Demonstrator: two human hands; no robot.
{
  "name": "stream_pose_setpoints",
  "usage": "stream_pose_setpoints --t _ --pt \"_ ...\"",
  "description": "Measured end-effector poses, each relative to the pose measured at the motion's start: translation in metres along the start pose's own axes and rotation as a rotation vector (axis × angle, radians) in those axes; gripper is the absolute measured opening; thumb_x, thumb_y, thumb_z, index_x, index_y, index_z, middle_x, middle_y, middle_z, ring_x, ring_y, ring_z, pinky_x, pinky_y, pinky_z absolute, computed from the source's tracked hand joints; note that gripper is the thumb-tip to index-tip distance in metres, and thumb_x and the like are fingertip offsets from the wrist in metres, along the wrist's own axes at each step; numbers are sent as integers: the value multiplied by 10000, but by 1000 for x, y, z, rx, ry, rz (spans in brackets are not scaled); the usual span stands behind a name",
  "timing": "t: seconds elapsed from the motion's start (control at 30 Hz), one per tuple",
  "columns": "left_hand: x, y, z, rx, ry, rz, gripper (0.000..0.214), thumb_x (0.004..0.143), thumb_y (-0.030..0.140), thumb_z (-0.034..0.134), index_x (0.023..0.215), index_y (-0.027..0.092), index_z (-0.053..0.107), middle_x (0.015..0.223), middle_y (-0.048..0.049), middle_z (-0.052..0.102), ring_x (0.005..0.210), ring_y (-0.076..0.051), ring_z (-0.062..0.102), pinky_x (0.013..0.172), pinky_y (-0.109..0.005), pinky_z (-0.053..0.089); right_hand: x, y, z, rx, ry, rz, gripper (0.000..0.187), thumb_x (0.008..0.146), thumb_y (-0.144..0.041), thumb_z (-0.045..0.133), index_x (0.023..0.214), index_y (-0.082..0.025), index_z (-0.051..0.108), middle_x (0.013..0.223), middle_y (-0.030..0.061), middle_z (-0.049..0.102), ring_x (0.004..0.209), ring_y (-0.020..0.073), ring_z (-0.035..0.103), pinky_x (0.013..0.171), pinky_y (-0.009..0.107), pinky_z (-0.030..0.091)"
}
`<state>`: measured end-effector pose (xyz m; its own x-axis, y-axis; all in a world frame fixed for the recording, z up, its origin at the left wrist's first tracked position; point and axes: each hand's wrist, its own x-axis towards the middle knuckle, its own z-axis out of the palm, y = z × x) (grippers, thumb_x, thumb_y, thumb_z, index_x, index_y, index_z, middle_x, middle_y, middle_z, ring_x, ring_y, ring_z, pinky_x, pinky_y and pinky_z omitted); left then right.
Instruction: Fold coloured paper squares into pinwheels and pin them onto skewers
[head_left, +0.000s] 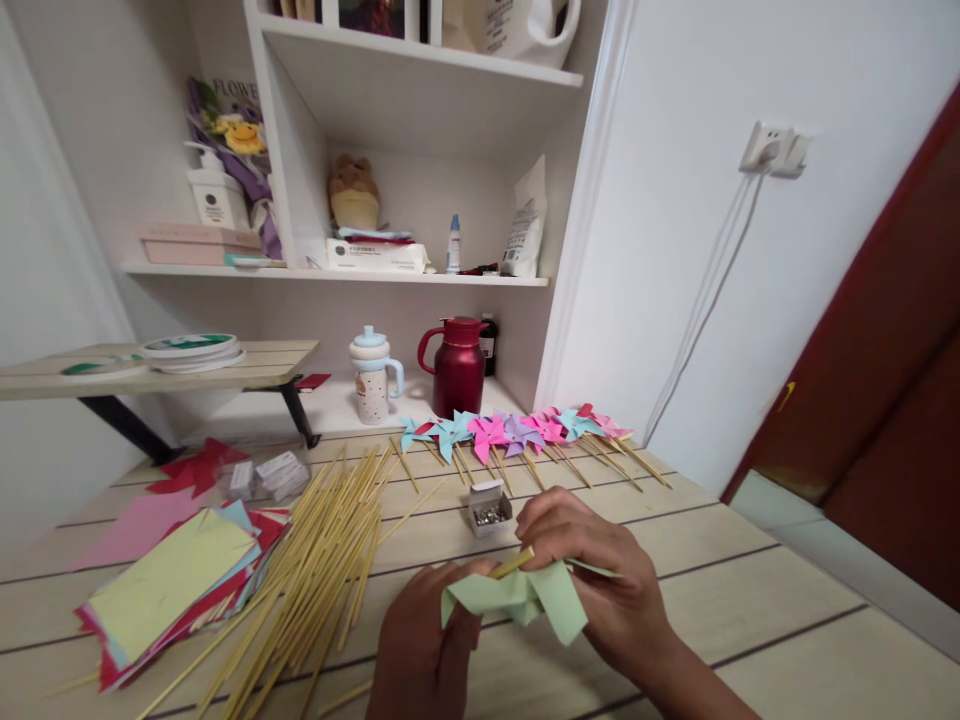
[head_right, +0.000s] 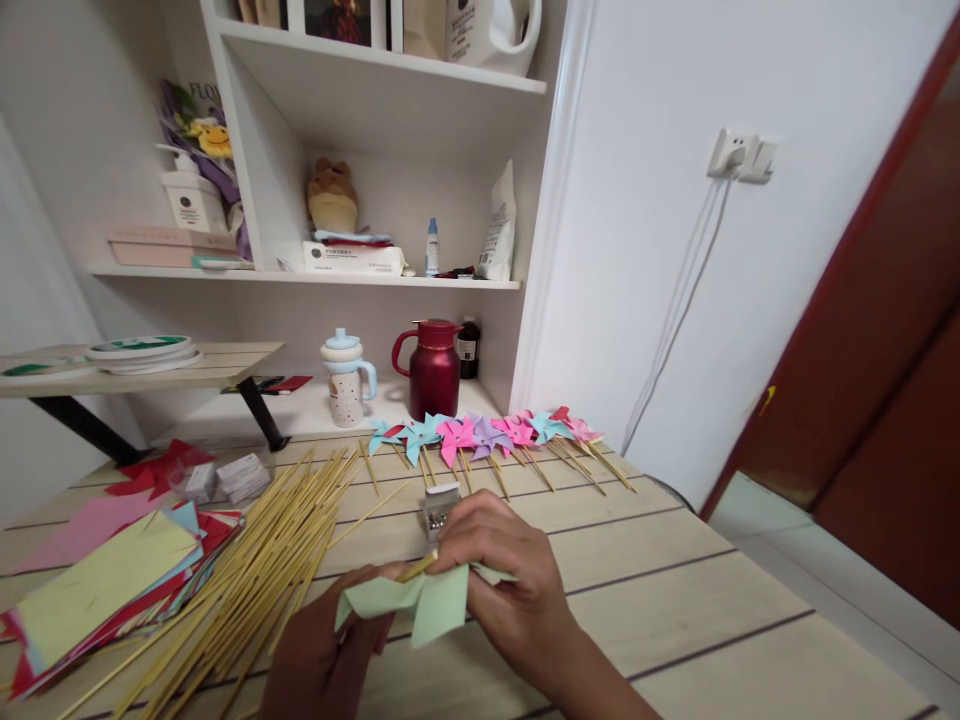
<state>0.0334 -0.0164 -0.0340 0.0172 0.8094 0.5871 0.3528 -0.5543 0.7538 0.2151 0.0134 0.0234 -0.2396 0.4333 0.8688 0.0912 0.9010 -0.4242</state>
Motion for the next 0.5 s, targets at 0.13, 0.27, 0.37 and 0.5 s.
stream_pose_setpoints --t 0.13,0.27,0.37,0.5 --pt "-3 -7 1 24 12 7 359 917 424 465 1023 206 730 592 1 576 500 -144 490 536 -258 425 1 -1 0 -7 -6 0 218 826 -15 629 867 -213 711 753 44 693 789 200 625 693 348 515" --pt "-3 -11 4 57 53 53 395 926 451 440 1025 211 738 613 -17 608 481 -140 492 484 -246 422 -1 0 -1 1 -10 12 179 851 -59 632 875 -219 708 759 45 690 799 202 624 686 343 517" --pt "1 -12 5 95 54 122 482 952 496 366 1011 203 744 585 -21 608 452 -132 480 471 -238 429 -3 1 -1 6 -27 17 131 897 -131 609 899 -220 705 792 62 693 822 212 625 688 349 520" --pt "7 -18 8 182 79 216 615 967 550 241 955 213 756 598 -46 673 531 -163 605 570 -259 509 -1 2 -1 15 -72 2 97 926 -220 599 906 -224 694 765 57 700 798 208 628 665 330 524"
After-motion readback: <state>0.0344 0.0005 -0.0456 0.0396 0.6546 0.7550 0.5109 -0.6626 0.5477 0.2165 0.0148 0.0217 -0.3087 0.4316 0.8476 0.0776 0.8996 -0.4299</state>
